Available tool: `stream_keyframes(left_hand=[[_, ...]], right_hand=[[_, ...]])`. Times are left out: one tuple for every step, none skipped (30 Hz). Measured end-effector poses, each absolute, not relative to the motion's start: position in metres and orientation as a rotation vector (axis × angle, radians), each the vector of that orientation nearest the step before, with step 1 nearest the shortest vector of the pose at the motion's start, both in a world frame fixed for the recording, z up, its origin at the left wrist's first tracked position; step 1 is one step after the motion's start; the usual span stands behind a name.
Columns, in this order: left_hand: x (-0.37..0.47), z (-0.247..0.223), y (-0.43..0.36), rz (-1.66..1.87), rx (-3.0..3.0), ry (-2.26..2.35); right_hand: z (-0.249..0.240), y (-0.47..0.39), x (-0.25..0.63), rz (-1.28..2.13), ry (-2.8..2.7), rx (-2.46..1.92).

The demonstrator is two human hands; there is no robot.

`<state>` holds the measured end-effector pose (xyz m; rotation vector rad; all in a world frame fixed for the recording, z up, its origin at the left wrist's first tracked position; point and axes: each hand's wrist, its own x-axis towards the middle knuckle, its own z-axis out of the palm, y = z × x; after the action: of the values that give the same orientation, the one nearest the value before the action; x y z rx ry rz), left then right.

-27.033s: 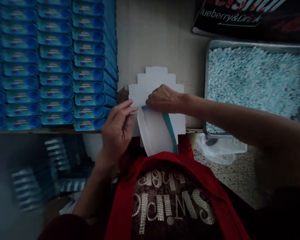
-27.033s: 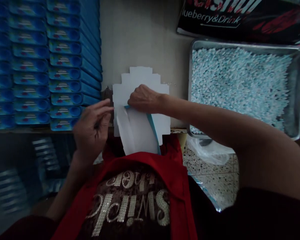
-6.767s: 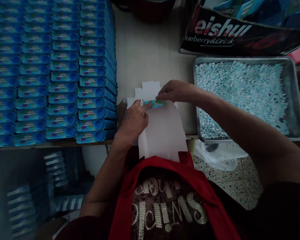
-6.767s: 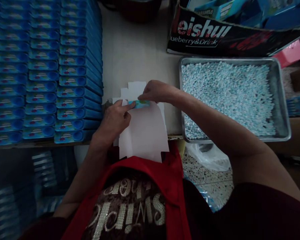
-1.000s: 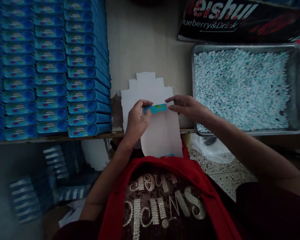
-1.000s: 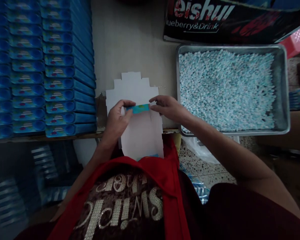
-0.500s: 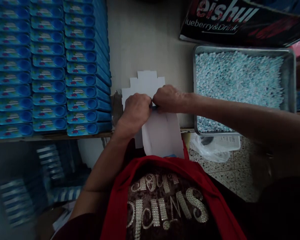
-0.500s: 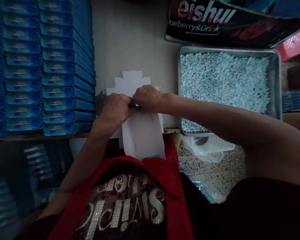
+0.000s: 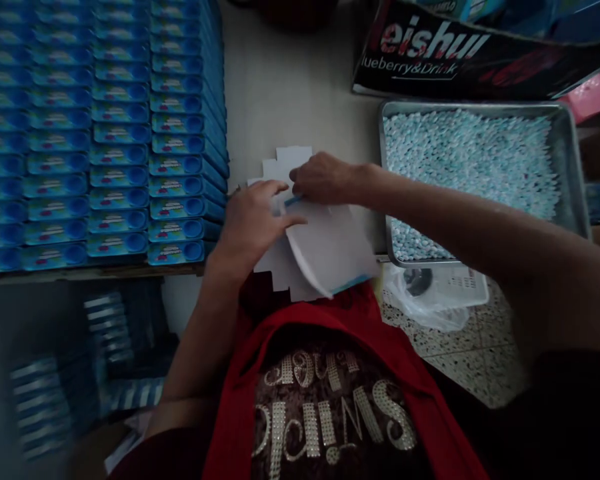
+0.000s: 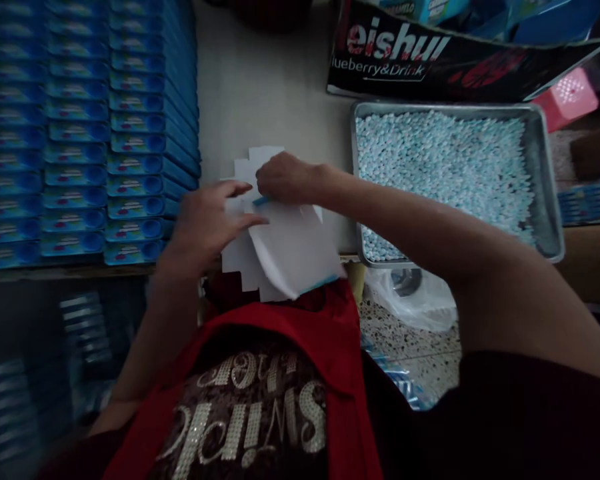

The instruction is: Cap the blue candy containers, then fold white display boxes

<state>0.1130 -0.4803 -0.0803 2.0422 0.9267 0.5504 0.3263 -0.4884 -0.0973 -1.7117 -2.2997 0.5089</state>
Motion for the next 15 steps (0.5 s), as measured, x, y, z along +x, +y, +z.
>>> stream_keyframes(left_hand=[[0.101, -0.073, -0.489, 0.597, 2.101, 0.823], [0.092, -0.07, -0.498, 0.623, 2.162, 0.717], [0.085, -0.071, -0.509, 0.625, 2.226, 0.624], [0.083, -0.076, -0.519, 0.605, 2.287, 0.559], [0.083, -0.084, -0.528, 0.576, 2.343, 0.535], [0.086, -0.094, -0.537, 0.549, 2.392, 0.554], [0.092, -0.103, -0.544, 0.53, 2.438, 0.611], [0.099, -0.11, -0.549, 0.512, 2.484, 0.683], [0.106, -0.115, -0.553, 0.503, 2.531, 0.763], [0.113, -0.117, -0.554, 0.494, 2.576, 0.836], [0.12, -0.116, -0.552, 0.471, 2.617, 0.893], [0.127, -0.113, -0.549, 0.426, 2.647, 0.932], [0.132, -0.108, -0.543, 0.358, 2.662, 0.953], [0.137, -0.105, -0.537, 0.267, 2.66, 0.958], [0.141, -0.102, -0.531, 0.161, 2.643, 0.948]], right_hand=[[-0.087, -0.478, 0.323, 0.512, -2.43, -1.659], [-0.079, -0.469, 0.318, 0.52, -2.561, -1.6], [-0.071, -0.46, 0.311, 0.526, -2.668, -1.549], [-0.063, -0.453, 0.302, 0.528, -2.728, -1.514], [-0.056, -0.45, 0.294, 0.524, -2.754, -1.489], [-0.049, -0.45, 0.287, 0.506, -2.759, -1.466], [-0.042, -0.455, 0.282, 0.454, -2.743, -1.446], [-0.036, -0.466, 0.281, 0.367, -2.714, -1.431], [-0.03, -0.482, 0.283, 0.253, -2.651, -1.44], [-0.027, -0.505, 0.288, 0.125, -2.561, -1.465], [-0.028, -0.532, 0.295, 0.0, -2.448, -1.519], [-0.033, -0.562, 0.302, -0.085, -2.251, -1.627], [-0.042, -0.593, 0.309, -0.144, -2.117, -1.689], [-0.057, -0.623, 0.314, -0.185, -2.086, -1.694], [-0.074, -0.648, 0.317, -0.224, -2.097, -1.691]])
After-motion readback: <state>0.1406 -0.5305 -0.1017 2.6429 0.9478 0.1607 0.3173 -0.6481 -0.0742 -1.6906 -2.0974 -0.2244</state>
